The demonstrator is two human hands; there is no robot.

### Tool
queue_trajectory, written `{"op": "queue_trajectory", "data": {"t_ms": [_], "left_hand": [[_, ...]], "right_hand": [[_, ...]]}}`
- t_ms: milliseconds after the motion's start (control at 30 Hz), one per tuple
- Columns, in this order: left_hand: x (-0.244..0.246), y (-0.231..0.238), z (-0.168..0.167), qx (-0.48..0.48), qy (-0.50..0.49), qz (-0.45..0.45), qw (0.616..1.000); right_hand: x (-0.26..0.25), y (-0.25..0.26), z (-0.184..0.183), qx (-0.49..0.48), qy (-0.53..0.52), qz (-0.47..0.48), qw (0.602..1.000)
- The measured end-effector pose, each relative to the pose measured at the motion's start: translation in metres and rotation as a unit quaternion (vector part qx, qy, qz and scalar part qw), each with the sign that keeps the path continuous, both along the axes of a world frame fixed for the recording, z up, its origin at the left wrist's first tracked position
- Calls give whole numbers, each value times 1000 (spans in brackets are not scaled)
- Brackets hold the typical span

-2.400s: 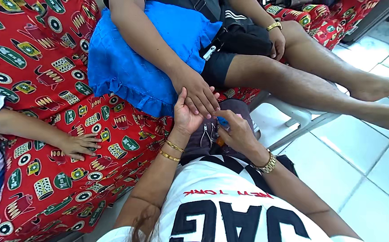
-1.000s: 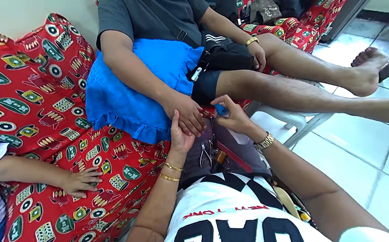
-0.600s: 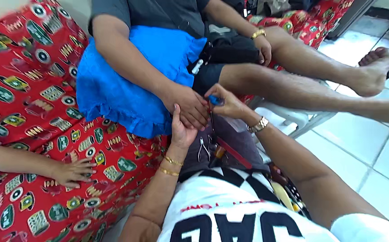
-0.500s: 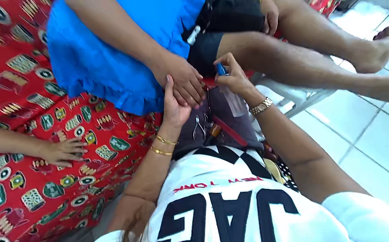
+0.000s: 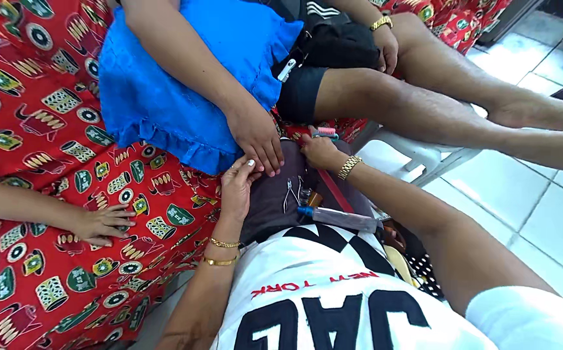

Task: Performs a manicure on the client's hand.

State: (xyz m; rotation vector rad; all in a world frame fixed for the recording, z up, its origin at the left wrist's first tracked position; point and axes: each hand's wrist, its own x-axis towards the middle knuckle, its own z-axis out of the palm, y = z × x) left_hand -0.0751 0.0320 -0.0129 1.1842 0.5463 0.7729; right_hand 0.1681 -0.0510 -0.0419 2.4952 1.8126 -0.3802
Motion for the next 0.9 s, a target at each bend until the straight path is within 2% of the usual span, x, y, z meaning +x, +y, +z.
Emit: {"op": "queue_trajectory", "data": {"t_ms": [100, 200, 300, 367, 500, 567, 633, 767, 833, 900], "left_hand": [[2, 1, 10, -31, -5, -9, 999], [7, 0, 19, -81, -13, -36, 996], [14, 1, 26, -107, -19, -67, 992], [19, 0, 28, -121, -22, -84, 989], [24, -4, 34, -143, -37, -104, 984], [28, -8, 37, -152, -49, -98, 982], [30, -12, 38, -164, -57, -93, 980], [36, -16, 41, -177, -56, -92, 978], [37, -18, 44, -178, -49, -89, 979], [37, -17, 45, -177, -46, -88, 979]], "right_hand": [[7, 5, 11, -93, -44, 97, 990], [12, -1, 23, -118, -56, 167, 977], [17, -10, 39, -62, -59, 175, 981], [18, -23, 64, -32, -53, 162, 985], [21, -66, 109, 57, 29, 136, 989], [19, -84, 118, 81, 73, 92, 990], [19, -94, 104, 119, 125, 31, 985], [23, -96, 34, 291, 205, -68, 932], [21, -96, 13, 277, 223, -115, 928], [21, -95, 14, 227, 258, -159, 926]]}}
